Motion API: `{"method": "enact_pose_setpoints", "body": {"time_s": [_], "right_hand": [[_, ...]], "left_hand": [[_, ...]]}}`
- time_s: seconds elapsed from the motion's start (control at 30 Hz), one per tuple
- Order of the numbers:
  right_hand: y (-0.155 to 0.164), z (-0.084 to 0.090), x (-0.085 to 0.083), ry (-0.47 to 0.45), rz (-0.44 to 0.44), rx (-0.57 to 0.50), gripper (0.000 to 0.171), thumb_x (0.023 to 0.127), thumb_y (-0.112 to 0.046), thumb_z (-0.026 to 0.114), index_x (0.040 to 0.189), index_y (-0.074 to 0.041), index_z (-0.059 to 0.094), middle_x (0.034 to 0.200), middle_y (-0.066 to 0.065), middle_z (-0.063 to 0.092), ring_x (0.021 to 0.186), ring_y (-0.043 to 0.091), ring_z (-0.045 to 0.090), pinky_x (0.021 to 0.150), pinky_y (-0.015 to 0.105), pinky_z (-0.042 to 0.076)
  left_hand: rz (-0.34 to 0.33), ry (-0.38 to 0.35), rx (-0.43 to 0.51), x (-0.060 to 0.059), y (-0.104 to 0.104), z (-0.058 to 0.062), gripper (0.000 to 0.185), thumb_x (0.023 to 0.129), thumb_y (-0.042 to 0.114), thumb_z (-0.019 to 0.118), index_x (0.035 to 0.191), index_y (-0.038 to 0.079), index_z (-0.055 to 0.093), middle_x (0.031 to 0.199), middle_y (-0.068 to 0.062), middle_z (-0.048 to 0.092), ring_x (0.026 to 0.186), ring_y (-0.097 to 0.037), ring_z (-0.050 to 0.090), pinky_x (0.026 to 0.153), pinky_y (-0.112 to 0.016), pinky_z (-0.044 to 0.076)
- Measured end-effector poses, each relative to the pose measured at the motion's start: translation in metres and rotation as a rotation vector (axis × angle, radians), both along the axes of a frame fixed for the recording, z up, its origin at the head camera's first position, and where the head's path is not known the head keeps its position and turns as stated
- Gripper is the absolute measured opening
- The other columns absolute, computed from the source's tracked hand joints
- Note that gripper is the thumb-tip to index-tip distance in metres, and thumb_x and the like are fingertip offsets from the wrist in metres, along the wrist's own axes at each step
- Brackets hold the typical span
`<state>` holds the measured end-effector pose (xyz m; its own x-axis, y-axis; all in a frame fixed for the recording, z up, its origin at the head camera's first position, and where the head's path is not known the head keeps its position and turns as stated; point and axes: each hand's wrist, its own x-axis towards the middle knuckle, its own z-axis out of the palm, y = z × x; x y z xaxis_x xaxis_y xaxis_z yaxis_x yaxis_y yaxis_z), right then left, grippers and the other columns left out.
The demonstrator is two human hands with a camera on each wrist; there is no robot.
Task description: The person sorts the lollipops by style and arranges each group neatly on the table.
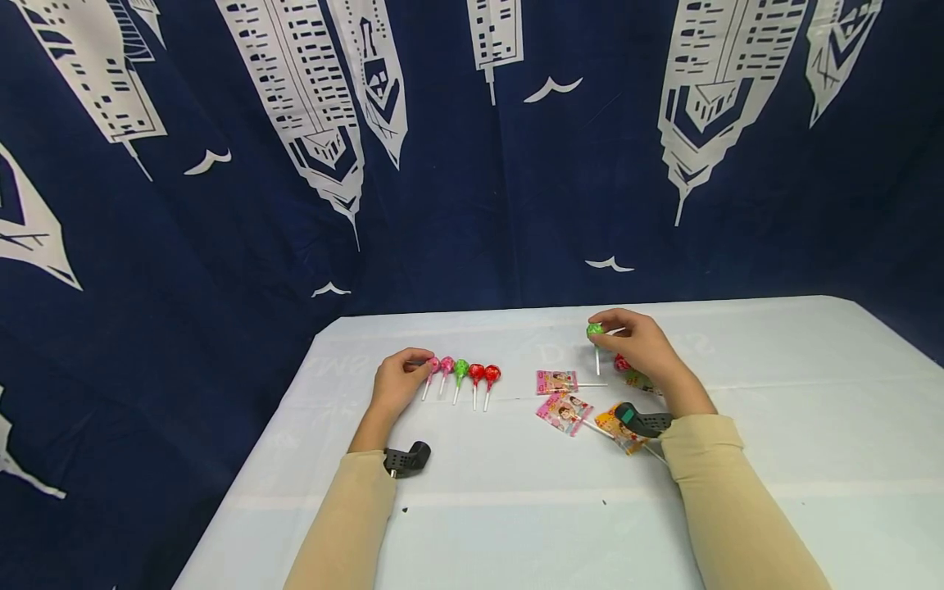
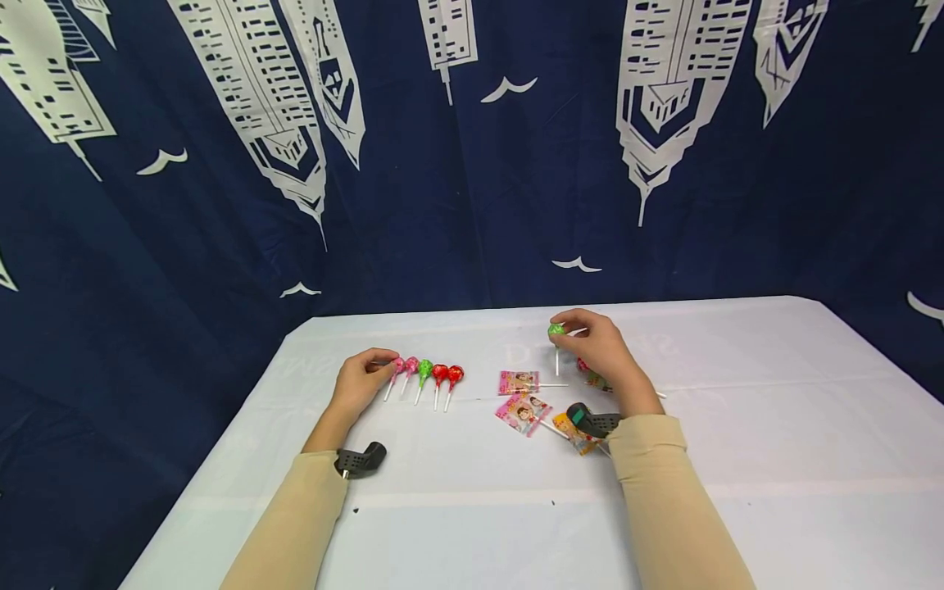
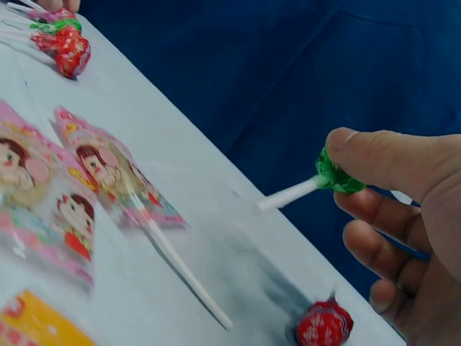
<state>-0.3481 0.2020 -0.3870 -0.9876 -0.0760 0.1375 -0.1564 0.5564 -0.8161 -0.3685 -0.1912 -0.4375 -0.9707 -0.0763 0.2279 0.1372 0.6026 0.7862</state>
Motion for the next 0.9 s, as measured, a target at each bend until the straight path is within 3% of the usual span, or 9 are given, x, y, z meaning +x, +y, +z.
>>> {"method": "enact_pose_setpoints", "body": {"time_s": [0.17, 0.4, 0.57, 0.77, 0.9], "right_hand": [[-0.007, 0.003, 0.001, 0.015, 0.048, -0.044, 0.042, 0.088, -0.037, 0.068, 0.123, -0.014, 0.058, 0.119, 0.011, 0.062, 0.100, 0.027, 0.059, 0.075, 0.038, 0.051], [-0.015, 0.004, -0.001, -0.039, 0.096, -0.094, 0.042, 0.087, -0.036, 0.070, 0.123, -0.015, 0.058, 0.120, 0.013, 0.058, 0.092, 0.027, 0.069, 0.070, 0.036, 0.050], [-0.019, 0.002, -0.003, -0.055, 0.130, -0.133, 0.043, 0.088, -0.030, 0.069, 0.124, -0.010, 0.058, 0.122, 0.014, 0.059, 0.092, 0.022, 0.069, 0.080, 0.034, 0.052], [-0.025, -0.002, -0.006, -0.065, 0.175, -0.162, 0.043, 0.088, -0.023, 0.069, 0.126, -0.006, 0.058, 0.120, 0.017, 0.064, 0.092, 0.028, 0.070, 0.083, 0.028, 0.052], [-0.030, -0.006, -0.007, -0.071, 0.212, -0.146, 0.044, 0.088, -0.022, 0.069, 0.127, -0.005, 0.058, 0.125, 0.018, 0.061, 0.091, 0.028, 0.070, 0.086, 0.033, 0.052]], "left_hand": [[-0.003, 0.012, 0.003, 0.000, -0.001, 0.000, 0.017, 0.088, 0.025, 0.069, 0.103, 0.020, 0.073, 0.103, 0.000, 0.071, 0.088, -0.017, 0.060, 0.074, -0.027, 0.045], [0.002, 0.010, 0.005, 0.000, -0.001, 0.001, 0.017, 0.088, 0.024, 0.069, 0.103, 0.020, 0.073, 0.103, -0.001, 0.071, 0.088, -0.017, 0.060, 0.074, -0.028, 0.045], [0.000, 0.011, 0.004, -0.001, 0.000, 0.000, 0.017, 0.087, 0.024, 0.070, 0.103, 0.020, 0.073, 0.102, -0.001, 0.071, 0.087, -0.018, 0.059, 0.073, -0.027, 0.043], [0.001, 0.012, -0.005, -0.001, 0.001, 0.000, 0.017, 0.088, 0.023, 0.069, 0.104, 0.020, 0.073, 0.103, -0.001, 0.071, 0.087, -0.017, 0.059, 0.074, -0.027, 0.043], [-0.001, 0.012, -0.007, -0.001, 0.000, -0.001, 0.017, 0.087, 0.024, 0.070, 0.104, 0.020, 0.073, 0.102, -0.001, 0.071, 0.087, -0.017, 0.059, 0.074, -0.027, 0.043]]}}
